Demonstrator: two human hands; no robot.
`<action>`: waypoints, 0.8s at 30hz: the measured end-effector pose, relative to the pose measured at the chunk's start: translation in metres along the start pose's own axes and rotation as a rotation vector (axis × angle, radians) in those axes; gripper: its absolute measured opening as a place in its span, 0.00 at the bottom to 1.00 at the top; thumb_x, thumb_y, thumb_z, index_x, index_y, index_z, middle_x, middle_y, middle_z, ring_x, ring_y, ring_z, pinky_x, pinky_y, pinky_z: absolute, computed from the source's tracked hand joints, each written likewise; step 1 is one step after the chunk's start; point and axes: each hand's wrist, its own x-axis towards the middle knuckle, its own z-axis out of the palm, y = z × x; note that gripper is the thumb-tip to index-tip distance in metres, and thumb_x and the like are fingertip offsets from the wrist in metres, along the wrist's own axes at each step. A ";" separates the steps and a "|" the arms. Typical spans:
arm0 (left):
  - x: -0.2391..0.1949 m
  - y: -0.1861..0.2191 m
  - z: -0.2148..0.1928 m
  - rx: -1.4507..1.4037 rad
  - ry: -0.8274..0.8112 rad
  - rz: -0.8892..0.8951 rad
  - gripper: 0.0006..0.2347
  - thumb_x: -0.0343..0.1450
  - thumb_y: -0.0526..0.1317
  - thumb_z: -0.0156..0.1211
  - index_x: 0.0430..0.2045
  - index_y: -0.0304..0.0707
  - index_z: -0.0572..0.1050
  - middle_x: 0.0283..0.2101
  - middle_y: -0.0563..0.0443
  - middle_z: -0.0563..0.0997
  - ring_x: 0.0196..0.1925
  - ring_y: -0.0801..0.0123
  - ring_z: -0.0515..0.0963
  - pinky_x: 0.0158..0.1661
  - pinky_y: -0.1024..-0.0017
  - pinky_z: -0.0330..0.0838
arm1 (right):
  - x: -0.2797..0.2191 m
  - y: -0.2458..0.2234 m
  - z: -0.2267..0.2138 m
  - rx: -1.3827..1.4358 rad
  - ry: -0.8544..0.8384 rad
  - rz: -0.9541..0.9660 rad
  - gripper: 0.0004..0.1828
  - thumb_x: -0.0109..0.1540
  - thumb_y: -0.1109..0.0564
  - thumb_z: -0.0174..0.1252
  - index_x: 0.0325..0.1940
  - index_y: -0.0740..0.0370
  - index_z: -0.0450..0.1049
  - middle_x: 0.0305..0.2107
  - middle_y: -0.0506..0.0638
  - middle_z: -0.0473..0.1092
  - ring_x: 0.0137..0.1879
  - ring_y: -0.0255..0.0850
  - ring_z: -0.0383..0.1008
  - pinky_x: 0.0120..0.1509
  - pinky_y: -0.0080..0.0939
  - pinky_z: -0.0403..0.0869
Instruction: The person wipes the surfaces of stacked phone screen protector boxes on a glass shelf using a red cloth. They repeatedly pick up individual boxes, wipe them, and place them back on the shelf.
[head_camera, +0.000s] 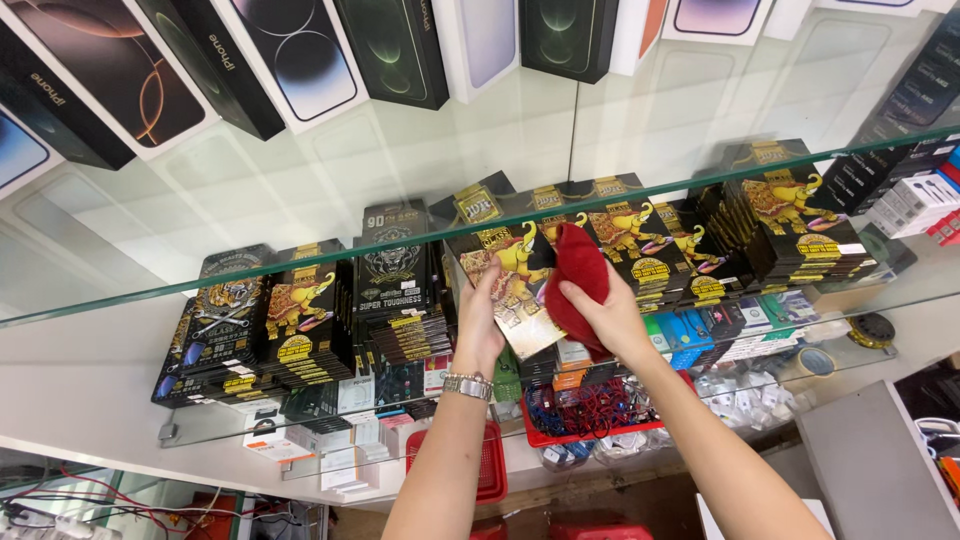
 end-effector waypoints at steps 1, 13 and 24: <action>-0.001 0.001 0.001 0.028 0.043 -0.001 0.20 0.71 0.40 0.59 0.57 0.32 0.70 0.55 0.41 0.80 0.52 0.58 0.82 0.49 0.56 0.79 | -0.006 -0.002 -0.002 -0.038 0.049 -0.016 0.25 0.62 0.51 0.63 0.61 0.65 0.71 0.47 0.52 0.77 0.51 0.39 0.77 0.57 0.40 0.75; 0.032 -0.067 -0.023 -0.332 0.121 -0.208 0.15 0.74 0.39 0.58 0.54 0.33 0.74 0.54 0.43 0.81 0.53 0.58 0.83 0.53 0.58 0.80 | -0.043 0.012 0.024 -0.221 0.373 -0.495 0.27 0.58 0.63 0.60 0.62 0.61 0.69 0.69 0.59 0.57 0.77 0.47 0.57 0.81 0.52 0.58; 0.026 -0.042 -0.056 -0.191 0.105 -0.403 0.15 0.73 0.42 0.62 0.50 0.31 0.75 0.51 0.38 0.83 0.48 0.55 0.85 0.47 0.58 0.82 | 0.059 -0.011 -0.051 -0.679 0.219 -0.340 0.28 0.65 0.44 0.64 0.59 0.69 0.71 0.49 0.70 0.72 0.52 0.58 0.74 0.57 0.50 0.72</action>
